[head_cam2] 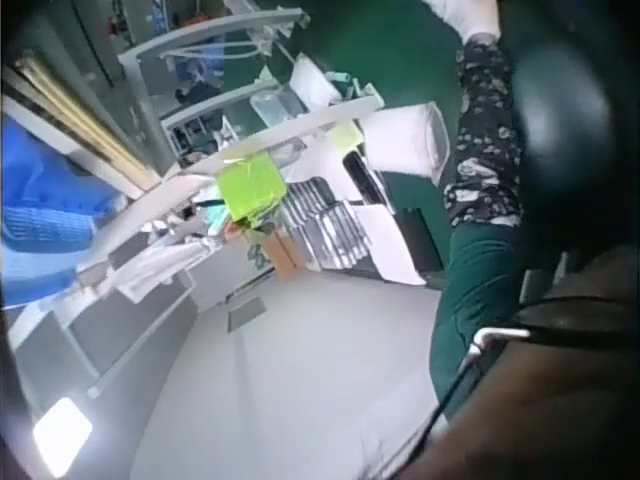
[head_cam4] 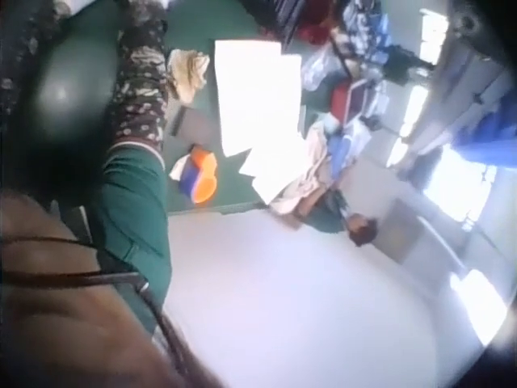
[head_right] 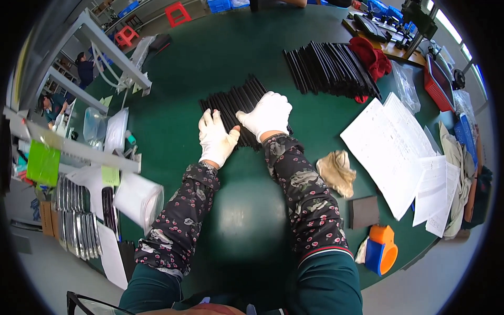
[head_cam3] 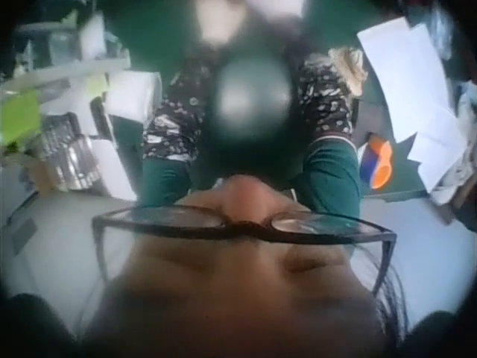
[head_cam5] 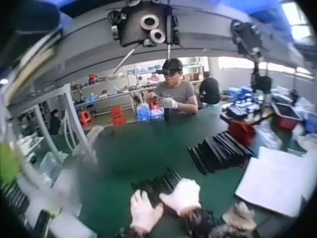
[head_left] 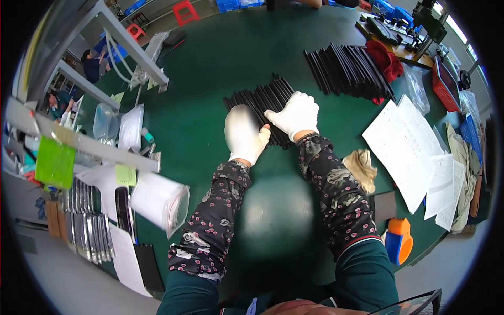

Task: Wiping and organizing black industrial rods on a workbench.

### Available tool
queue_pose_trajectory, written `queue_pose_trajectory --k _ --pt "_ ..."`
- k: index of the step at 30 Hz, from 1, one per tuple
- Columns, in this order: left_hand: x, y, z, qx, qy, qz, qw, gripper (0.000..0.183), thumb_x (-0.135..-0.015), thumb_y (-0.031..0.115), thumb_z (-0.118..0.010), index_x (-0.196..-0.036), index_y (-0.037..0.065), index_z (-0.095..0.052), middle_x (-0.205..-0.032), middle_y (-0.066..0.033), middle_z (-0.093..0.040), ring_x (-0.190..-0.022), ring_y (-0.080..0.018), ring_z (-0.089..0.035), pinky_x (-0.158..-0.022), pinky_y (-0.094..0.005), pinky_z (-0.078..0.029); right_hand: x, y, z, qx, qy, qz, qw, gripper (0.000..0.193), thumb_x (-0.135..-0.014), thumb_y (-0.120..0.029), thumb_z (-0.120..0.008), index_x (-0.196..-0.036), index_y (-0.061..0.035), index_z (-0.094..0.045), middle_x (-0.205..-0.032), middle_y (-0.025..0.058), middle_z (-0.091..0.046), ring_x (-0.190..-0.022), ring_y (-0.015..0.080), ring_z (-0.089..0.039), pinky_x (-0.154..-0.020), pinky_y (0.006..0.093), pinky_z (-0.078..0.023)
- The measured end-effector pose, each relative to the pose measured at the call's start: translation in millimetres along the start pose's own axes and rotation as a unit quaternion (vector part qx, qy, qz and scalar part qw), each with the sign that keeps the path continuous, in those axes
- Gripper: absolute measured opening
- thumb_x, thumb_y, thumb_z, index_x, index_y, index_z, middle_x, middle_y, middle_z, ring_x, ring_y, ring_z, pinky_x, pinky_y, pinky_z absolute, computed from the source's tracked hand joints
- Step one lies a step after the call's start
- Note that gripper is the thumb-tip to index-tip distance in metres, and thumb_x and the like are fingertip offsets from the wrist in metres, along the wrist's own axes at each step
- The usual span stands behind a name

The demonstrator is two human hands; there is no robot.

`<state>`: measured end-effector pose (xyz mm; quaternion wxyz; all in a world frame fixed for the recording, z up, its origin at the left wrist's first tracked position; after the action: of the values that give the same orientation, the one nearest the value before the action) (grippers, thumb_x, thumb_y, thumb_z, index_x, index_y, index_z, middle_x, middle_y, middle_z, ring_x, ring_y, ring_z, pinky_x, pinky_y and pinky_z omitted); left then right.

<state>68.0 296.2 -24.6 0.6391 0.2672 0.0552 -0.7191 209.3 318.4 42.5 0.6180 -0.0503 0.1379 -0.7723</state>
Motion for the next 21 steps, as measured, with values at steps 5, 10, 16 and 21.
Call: queue_pose_trajectory --k 5,10,16,21 --pt "110 2 57 0.032 0.022 -0.030 0.999 0.074 -0.070 0.035 -0.073 -0.122 -0.012 -0.048 -0.130 -0.0270 -0.043 -0.119 -0.0418 -0.042 -0.097 -0.0487 -0.043 129 5 7 0.009 0.024 -0.015 1.000 0.080 -0.064 -0.060 -0.072 -0.105 0.0070 -0.058 -0.102 0.0169 -0.062 -0.100 0.0282 -0.059 -0.085 0.0369 -0.049" --pt "235 9 119 0.042 0.019 -0.042 0.998 0.075 -0.073 0.038 -0.072 -0.123 -0.012 -0.048 -0.130 -0.0270 -0.043 -0.120 -0.0410 -0.041 -0.098 -0.0471 -0.042 272 18 26 0.010 0.012 -0.037 0.999 0.080 -0.066 -0.061 -0.072 -0.106 0.0063 -0.060 -0.105 0.0164 -0.063 -0.103 0.0280 -0.060 -0.088 0.0373 -0.049" --pt "385 12 184 0.053 0.022 -0.046 0.997 0.075 -0.074 0.039 -0.071 -0.123 -0.012 -0.048 -0.129 -0.0264 -0.044 -0.121 -0.0404 -0.040 -0.098 -0.0473 -0.042 438 30 44 0.019 -0.004 -0.036 0.999 0.079 -0.067 -0.062 -0.071 -0.107 0.0059 -0.061 -0.106 0.0160 -0.064 -0.106 0.0283 -0.060 -0.089 0.0368 -0.050" --pt "492 3 232 0.039 0.023 -0.092 0.995 0.075 -0.074 0.041 -0.071 -0.123 -0.012 -0.049 -0.129 -0.0268 -0.044 -0.121 -0.0408 -0.041 -0.099 -0.0468 -0.042 559 42 54 0.004 -0.033 -0.027 0.999 0.079 -0.068 -0.061 -0.071 -0.108 0.0067 -0.061 -0.109 0.0177 -0.062 -0.109 0.0282 -0.059 -0.088 0.0368 -0.052"
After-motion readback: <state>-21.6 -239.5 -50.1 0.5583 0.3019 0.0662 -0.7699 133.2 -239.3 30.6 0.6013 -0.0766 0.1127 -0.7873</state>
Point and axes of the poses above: each hand's wrist, its own x-axis away from the middle knuckle, its own z-axis out of the back of the hand, y = z × x, the point moved 1 cm from there along -x, towards the middle knuckle
